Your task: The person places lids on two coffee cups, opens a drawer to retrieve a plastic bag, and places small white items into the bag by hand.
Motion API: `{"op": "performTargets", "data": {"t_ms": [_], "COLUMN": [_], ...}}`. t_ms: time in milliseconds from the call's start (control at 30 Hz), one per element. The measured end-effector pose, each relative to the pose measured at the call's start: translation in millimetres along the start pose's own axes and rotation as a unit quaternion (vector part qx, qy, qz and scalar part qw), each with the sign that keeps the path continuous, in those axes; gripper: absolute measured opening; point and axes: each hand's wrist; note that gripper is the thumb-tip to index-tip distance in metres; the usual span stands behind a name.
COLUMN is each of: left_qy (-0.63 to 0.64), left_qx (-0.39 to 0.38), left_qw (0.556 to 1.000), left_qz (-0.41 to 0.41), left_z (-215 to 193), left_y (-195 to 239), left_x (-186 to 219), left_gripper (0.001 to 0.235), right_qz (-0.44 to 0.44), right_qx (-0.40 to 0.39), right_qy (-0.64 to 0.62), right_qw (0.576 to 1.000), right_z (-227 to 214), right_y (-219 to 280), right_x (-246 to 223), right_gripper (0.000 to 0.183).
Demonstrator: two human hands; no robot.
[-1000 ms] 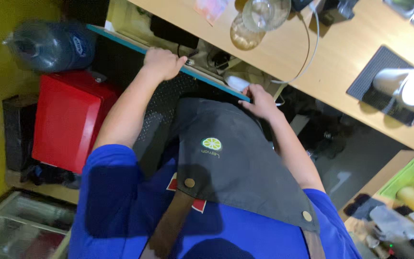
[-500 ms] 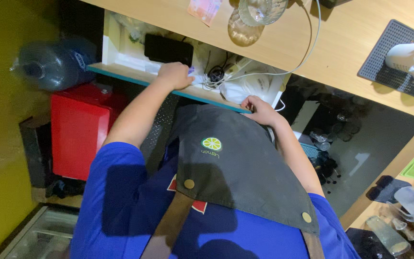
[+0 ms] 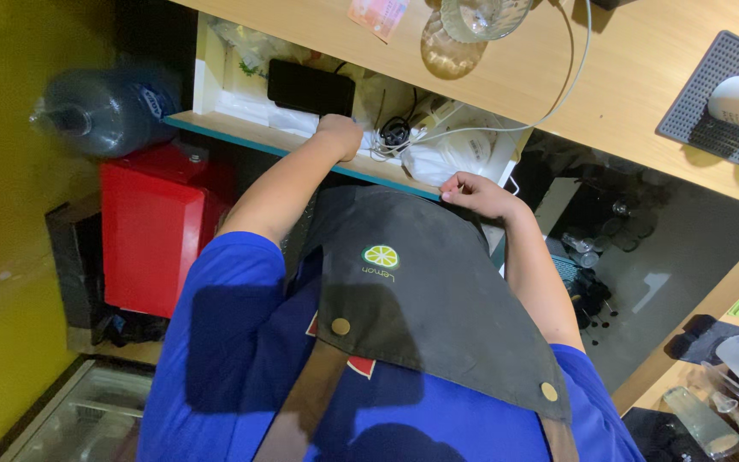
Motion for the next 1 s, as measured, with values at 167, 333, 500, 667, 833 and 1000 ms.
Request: {"op": "performTargets", "data": {"t_ms": [167,333,500,667,833,1000], "left_qy": [0.092,0.139,0.117,0.080,0.090,0.129], "left_qx": [0.044,0.048,-0.013,-0.073,-0.017,-0.007], "left_qw": [0.995,0.987,0.974,0.971,0.981,0.980], "left_qz": [0.011,-0.060,-0.194,-0.212,-0.171,-0.150], "left_z": [-0.5,-12.8,-6.3,-5.8,13.6,27.6], "left_y": [1.6,21.0,58.4,41.0,19.5,9.1], "left_x": [-8.4,-73.4,-130.5,-122.4,-137.2,-142.8], "left_gripper": [0.024,0.038,0.073,0.065,0.053,0.015], "right_qz": [-0.015,0.007,0.020,0.027,0.014,0.014], "right_qx": [0.002,0.009,-0.001,0.008,0.013,0.023], "right_qy": [-0.028,-0.025,-0.024,-0.030,-0.015,-0.019], "right_qw": [0.999,1.000,1.000,0.999,1.000,0.999], "right_z": [1.0,-1.3,-1.1,-0.2,1.2,1.9], "right_y": [-3.3,-3.9,-4.5,-3.7,-2.4,-2.4], "right_x": [9.4,10.1,2.8,-0.1,1.6,6.5], "right_gripper": [0.023,0.023,0.025,0.025,0.025,0.025]}}
Point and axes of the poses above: each hand's wrist, its own y-axis away from the middle knuckle, its own z-axis out of the palm, x = y × z, and after that the axes turned 3 degrees about y, right-handed
